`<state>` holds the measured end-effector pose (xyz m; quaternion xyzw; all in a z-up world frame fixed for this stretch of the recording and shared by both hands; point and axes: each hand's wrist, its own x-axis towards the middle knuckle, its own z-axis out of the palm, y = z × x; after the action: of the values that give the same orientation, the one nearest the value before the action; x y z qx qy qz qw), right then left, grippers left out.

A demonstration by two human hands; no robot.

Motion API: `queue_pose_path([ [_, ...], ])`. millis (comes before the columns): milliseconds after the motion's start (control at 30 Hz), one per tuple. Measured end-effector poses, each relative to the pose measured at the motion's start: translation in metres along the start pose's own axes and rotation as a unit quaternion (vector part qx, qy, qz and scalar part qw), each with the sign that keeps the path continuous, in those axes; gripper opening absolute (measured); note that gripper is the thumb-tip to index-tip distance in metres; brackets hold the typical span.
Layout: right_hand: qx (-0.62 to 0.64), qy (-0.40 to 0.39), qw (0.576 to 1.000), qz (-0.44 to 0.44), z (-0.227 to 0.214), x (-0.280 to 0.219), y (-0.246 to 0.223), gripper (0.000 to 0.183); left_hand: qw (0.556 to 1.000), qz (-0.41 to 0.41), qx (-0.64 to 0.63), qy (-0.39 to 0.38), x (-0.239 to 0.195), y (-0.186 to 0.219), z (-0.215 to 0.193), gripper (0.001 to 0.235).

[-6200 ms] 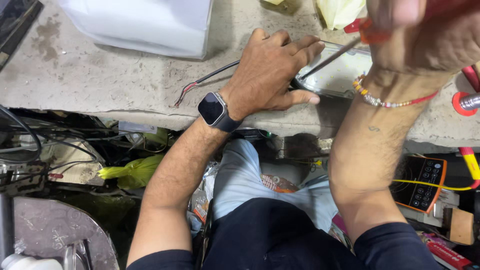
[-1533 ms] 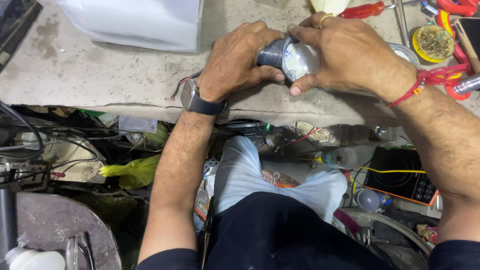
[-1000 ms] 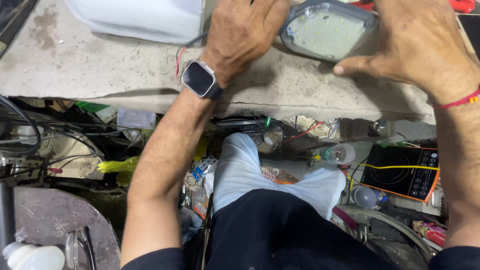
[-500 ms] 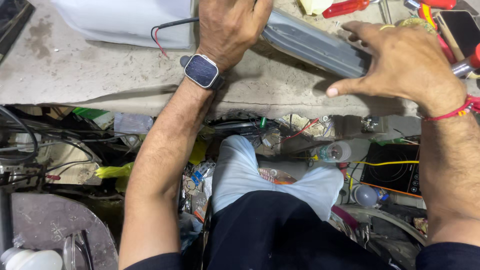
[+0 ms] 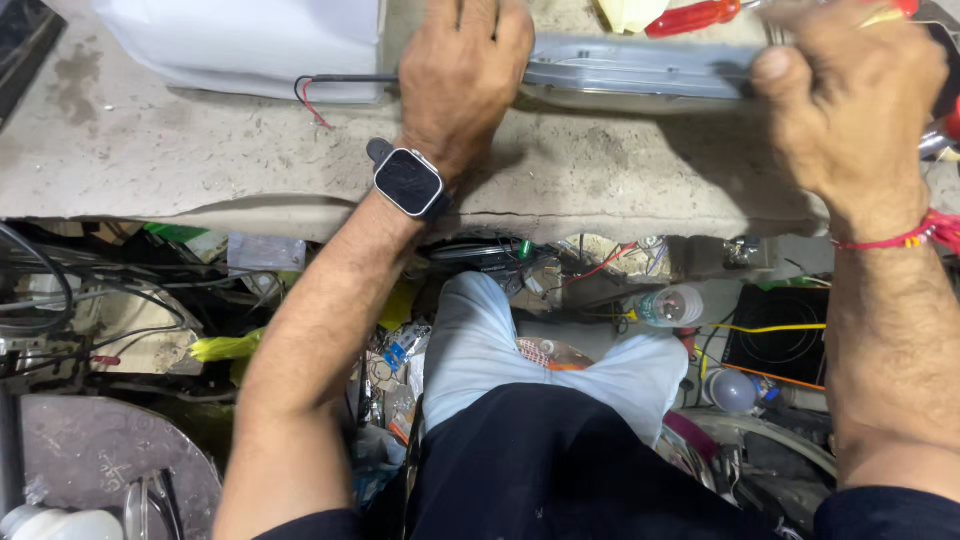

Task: The person uses a screwdriver to remove screws from a rectangular LED light fixture, then uses pliers to cut wires inside the fixture. The person flips the fixture over and continues to remove screws and separate the cover.

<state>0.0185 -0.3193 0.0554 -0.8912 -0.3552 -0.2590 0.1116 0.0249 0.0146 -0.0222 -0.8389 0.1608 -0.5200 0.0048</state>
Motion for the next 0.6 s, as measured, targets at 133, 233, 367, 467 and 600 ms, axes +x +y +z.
queue_pose_path([
  [133, 0.018, -0.102, 0.991, 0.085, 0.003, 0.003, -0.001, 0.061, 0.997, 0.010, -0.033, -0.066, 0.009, 0.006, -0.012, 0.008],
  [233, 0.058, -0.038, 0.997, 0.029, 0.004, -0.002, -0.006, 0.062, 0.997, 0.046, 0.031, 0.058, 0.012, 0.001, -0.018, 0.010],
  [367, 0.094, 0.016, 0.995, 0.002, 0.001, -0.005, -0.005, 0.061, 0.995, 0.040, 0.038, 0.078, 0.011, 0.004, -0.019, 0.010],
  [467, 0.103, -0.015, 0.993, 0.058, 0.006, -0.007, -0.002, 0.065, 0.995, 0.008, -0.029, -0.100, 0.010, 0.010, -0.021, 0.011],
  [600, 0.132, 0.081, 0.981, 0.121, 0.011, -0.014, 0.007, 0.068, 1.000, 0.017, 0.019, -0.015, 0.010, 0.003, -0.024, 0.014],
])
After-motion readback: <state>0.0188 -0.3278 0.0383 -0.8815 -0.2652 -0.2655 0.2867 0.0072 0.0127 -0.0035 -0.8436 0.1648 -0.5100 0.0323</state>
